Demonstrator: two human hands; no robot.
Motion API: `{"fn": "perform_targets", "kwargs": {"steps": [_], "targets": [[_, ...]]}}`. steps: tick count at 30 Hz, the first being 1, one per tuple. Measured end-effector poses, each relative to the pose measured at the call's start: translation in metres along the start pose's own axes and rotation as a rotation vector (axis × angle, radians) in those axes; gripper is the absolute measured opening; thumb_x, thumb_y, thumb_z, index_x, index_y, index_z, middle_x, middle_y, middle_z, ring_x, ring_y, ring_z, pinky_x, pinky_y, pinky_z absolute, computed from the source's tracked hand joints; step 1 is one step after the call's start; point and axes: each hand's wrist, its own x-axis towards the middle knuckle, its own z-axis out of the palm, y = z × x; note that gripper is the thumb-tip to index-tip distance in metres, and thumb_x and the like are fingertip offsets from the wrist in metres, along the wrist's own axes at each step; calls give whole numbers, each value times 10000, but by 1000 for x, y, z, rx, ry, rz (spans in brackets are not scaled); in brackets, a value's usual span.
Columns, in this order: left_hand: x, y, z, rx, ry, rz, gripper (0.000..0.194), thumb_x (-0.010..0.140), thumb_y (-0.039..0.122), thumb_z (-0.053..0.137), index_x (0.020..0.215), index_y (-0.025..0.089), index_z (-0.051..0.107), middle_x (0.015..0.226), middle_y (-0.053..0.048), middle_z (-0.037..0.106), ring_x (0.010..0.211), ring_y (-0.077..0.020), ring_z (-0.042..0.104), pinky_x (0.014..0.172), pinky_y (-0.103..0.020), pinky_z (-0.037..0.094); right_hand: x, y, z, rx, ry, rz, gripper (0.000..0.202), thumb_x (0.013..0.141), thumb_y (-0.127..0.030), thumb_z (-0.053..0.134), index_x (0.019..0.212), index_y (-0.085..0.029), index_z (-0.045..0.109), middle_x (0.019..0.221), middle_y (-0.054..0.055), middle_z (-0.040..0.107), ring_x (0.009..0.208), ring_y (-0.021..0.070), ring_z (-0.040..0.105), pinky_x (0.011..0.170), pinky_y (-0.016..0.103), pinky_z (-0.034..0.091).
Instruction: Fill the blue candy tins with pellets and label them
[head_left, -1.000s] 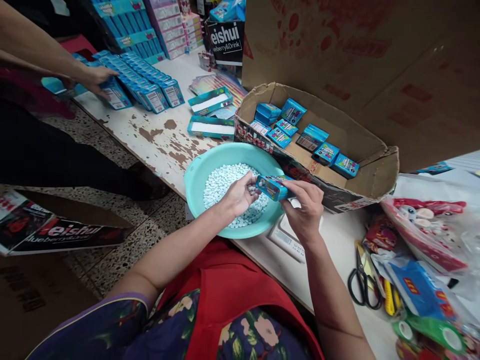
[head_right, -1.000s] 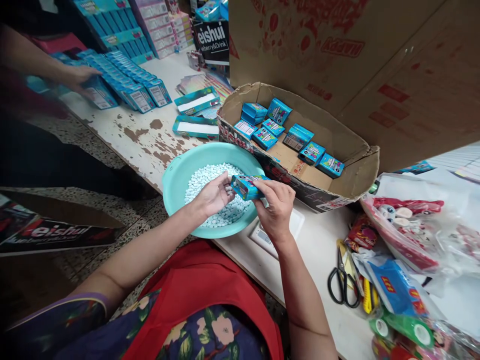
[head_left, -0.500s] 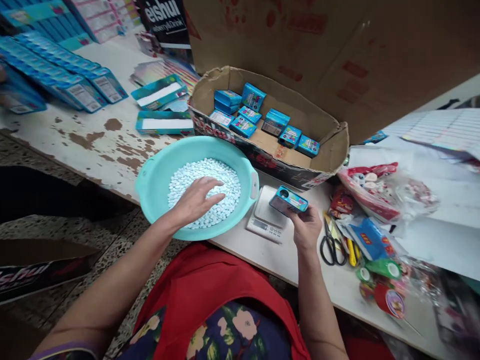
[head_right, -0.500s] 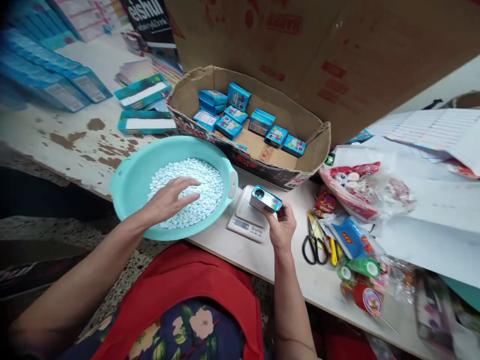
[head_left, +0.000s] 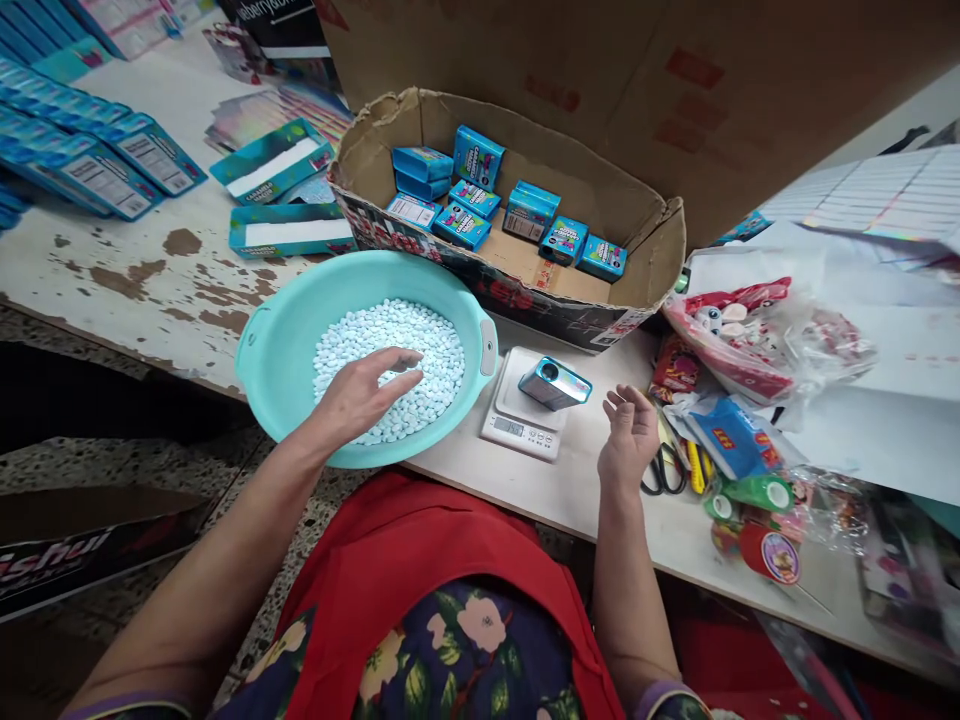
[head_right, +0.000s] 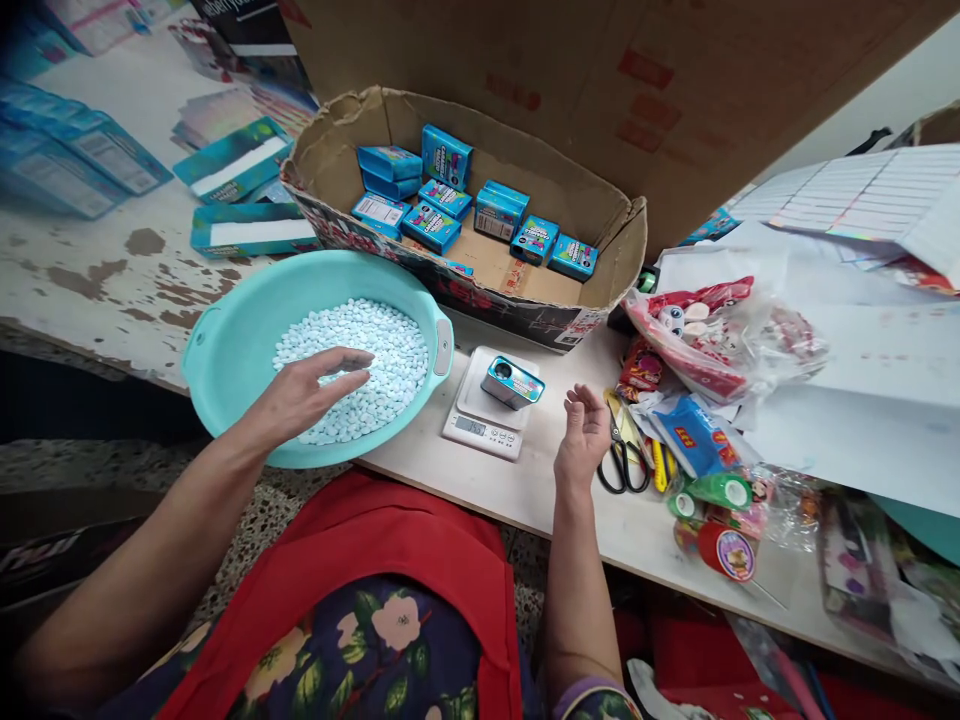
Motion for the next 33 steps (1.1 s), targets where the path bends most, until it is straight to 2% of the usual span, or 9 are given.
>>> {"fn": "perform_targets", "kwargs": {"steps": [5,11,14,17,21,24,27,30,33], "targets": [[1,0,0,34,0,-13,422,857,533,493,1120,245,654,1175,-35,680,1059,-237,634,909,-333,493,-1,4,-18,-4,149,79,403,764,-478,697,1028,-179,636,992,44,680,854,141,670,826,341,527],[2,-1,4,70,-26,14,393,874,515,491,1129,258,643,1191,-17,674,1057,-225,632,879,-314,486,-4,7,-15,9,128,98,393,754,-468,714,1001,-169,651,966,50,691,850,145,673,823,342,526],[2,-1,4,92,-36,16,393,876,507,489,1135,255,643,1191,-18,675,1055,-225,632,883,-315,480,-5,6,-8,-6,50,70,383,783,-469,685,1020,-171,645,992,63,687,888,167,670,849,378,525],[1,-2,3,92,-37,23,385,879,500,488,1134,255,640,1188,-17,674,1045,-224,634,872,-316,480,-6,5,-1,-24,-87,-6,394,804,-469,658,1069,-178,630,1063,84,672,978,194,650,901,414,507],[1,-4,2,76,-33,41,360,887,484,489,1117,251,638,1176,-21,675,1040,-223,634,873,-325,477,-3,5,11,-85,-249,-83,516,737,-477,718,1149,-194,592,1175,97,627,1102,228,595,966,433,467],[1,-4,5,53,-25,67,346,893,455,499,1146,252,619,1143,-22,681,1030,-215,636,882,-338,477,2,1,22,-269,-361,-61,456,669,-438,786,1023,-194,634,1004,48,646,951,206,605,881,392,488],[3,1,8,11,13,124,373,888,414,524,1220,251,571,1098,-29,681,1001,-204,642,892,-351,485,7,-15,32,-386,-417,-112,306,690,-423,779,846,-193,650,797,-8,597,767,164,562,766,338,485],[3,15,9,-92,63,260,545,848,380,606,1355,259,446,1202,-53,627,1032,-196,627,899,-347,498,6,-51,47,-287,-456,-229,260,723,-395,767,866,-209,655,821,-9,592,767,158,555,742,315,479],[1,37,7,-200,30,438,747,776,365,710,1423,276,347,1352,-77,532,1112,-203,587,904,-328,502,-4,-94,73,-221,-579,-378,232,736,-352,772,900,-227,668,862,2,617,793,163,562,740,306,475]]}}
